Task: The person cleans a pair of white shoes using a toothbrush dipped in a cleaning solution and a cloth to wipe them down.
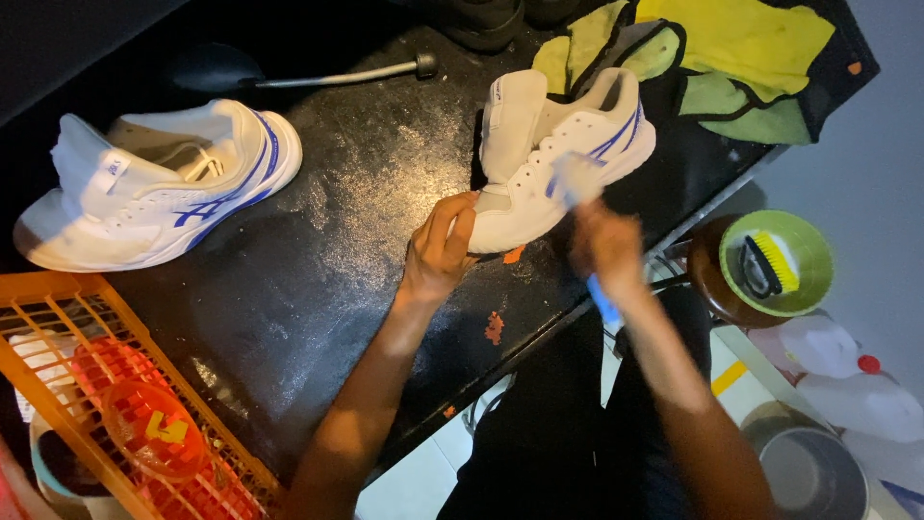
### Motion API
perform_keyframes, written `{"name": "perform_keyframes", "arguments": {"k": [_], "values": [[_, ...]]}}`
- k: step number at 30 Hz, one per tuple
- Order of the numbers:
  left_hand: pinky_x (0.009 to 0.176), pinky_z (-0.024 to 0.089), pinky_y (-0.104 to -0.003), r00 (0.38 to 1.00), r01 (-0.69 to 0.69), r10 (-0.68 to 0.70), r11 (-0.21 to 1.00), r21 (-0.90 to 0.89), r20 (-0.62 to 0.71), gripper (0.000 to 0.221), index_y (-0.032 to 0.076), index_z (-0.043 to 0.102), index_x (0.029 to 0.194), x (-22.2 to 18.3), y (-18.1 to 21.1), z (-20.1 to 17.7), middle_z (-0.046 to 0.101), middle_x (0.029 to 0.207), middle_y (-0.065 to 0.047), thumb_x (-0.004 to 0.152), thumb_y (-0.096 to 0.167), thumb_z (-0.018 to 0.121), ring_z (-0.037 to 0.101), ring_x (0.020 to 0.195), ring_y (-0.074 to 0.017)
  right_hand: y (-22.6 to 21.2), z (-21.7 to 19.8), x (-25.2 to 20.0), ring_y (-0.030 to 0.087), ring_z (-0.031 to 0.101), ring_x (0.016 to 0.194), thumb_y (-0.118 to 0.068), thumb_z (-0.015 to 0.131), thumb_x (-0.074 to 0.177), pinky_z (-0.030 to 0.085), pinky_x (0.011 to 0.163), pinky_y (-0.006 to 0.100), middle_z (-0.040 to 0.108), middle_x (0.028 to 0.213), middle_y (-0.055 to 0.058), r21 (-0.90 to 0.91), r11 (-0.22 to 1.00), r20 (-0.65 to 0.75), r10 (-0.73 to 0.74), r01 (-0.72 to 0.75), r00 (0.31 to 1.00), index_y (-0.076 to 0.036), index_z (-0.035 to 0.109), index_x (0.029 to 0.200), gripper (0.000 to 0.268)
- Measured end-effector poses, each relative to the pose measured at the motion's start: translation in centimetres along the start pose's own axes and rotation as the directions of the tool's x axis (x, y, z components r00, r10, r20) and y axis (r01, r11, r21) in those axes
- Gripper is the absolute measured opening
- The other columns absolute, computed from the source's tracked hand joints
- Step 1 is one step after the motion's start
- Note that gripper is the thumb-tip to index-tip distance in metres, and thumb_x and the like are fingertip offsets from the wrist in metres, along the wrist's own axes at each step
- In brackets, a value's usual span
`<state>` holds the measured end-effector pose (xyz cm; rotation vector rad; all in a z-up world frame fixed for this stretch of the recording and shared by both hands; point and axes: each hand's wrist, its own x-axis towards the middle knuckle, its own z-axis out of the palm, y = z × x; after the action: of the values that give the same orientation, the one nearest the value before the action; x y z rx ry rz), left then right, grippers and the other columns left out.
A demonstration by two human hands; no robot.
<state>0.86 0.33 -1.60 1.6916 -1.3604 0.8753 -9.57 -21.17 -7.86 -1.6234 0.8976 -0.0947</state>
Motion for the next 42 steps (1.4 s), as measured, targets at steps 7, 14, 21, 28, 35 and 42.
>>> {"name": "perform_keyframes", "arguments": {"k": [7,14,21,28,35,42], "values": [[0.073,0.055,-0.043,0.993,0.110,-0.109,0.994,-0.014,0.036,0.052,-0.003,0.049,0.110,-0.5,-0.2,-0.5,0.053,0.099,-0.015,0.069,0.007,0.079,0.062,0.090,-0.0329,-3.4,0.2,-4.4,0.006,0.031,0.028,-0.041,0.043,0.096,0.026,0.028,0.018,0.031,0.038,-0.003,0.499,0.810,0.121,-0.417,0.307,0.901,-0.015,0.040,0.056,0.049],[0.075,0.055,-0.042,0.993,0.119,-0.120,0.993,0.020,0.015,0.053,-0.001,0.048,0.114,-0.3,0.5,-0.5,0.053,0.101,-0.015,0.071,0.009,0.078,0.063,0.090,-0.0326,-5.1,-2.7,-1.3,0.006,0.037,0.031,-0.032,0.037,0.100,0.030,0.030,0.018,0.039,0.043,-0.002,0.496,0.769,0.091,-0.509,0.404,0.856,-0.015,0.044,0.061,0.043],[0.076,0.055,-0.048,0.997,0.074,-0.074,0.997,-0.031,0.012,0.058,0.004,0.041,0.119,1.0,0.9,-1.1,0.049,0.105,-0.017,0.072,0.003,0.075,0.060,0.094,-0.0366,-8.5,-7.8,0.6,0.009,0.048,0.039,-0.022,0.045,0.102,0.036,0.041,0.016,0.048,0.051,-0.002,0.288,0.731,-0.064,-0.630,0.619,0.774,-0.012,0.053,0.082,0.024],[0.080,0.056,-0.050,0.996,-0.023,0.033,0.993,-0.115,0.086,0.050,0.008,0.027,0.126,0.0,0.3,-1.3,0.040,0.120,-0.028,0.087,-0.005,0.057,0.054,0.107,-0.0469,-12.6,-9.8,10.3,0.029,0.046,0.090,0.005,0.066,0.085,0.038,0.079,0.040,0.048,0.102,0.017,-0.358,0.305,0.026,-0.941,0.882,0.336,0.003,0.052,0.116,0.034],[0.073,0.060,-0.045,0.997,-0.031,0.033,0.999,-0.036,0.069,0.054,0.003,0.031,0.114,0.9,0.7,-1.8,0.044,0.113,-0.026,0.074,-0.016,0.061,0.058,0.100,-0.0451,-14.1,-9.4,14.4,0.025,0.050,0.065,0.000,0.058,0.077,0.037,0.059,0.038,0.057,0.079,0.011,-0.543,0.362,-0.044,-0.913,0.758,0.405,-0.005,0.059,0.096,0.020],[0.078,0.059,-0.048,0.997,-0.060,0.062,0.997,-0.040,0.050,0.060,0.003,0.030,0.117,0.6,0.4,-1.5,0.045,0.113,-0.029,0.074,-0.017,0.067,0.058,0.100,-0.0454,-14.1,-17.7,18.2,0.026,0.035,0.133,0.015,0.074,0.092,0.023,0.114,0.039,0.039,0.139,0.013,-0.627,0.234,-0.429,-0.900,0.743,-0.079,-0.009,0.035,0.137,0.064]]}}
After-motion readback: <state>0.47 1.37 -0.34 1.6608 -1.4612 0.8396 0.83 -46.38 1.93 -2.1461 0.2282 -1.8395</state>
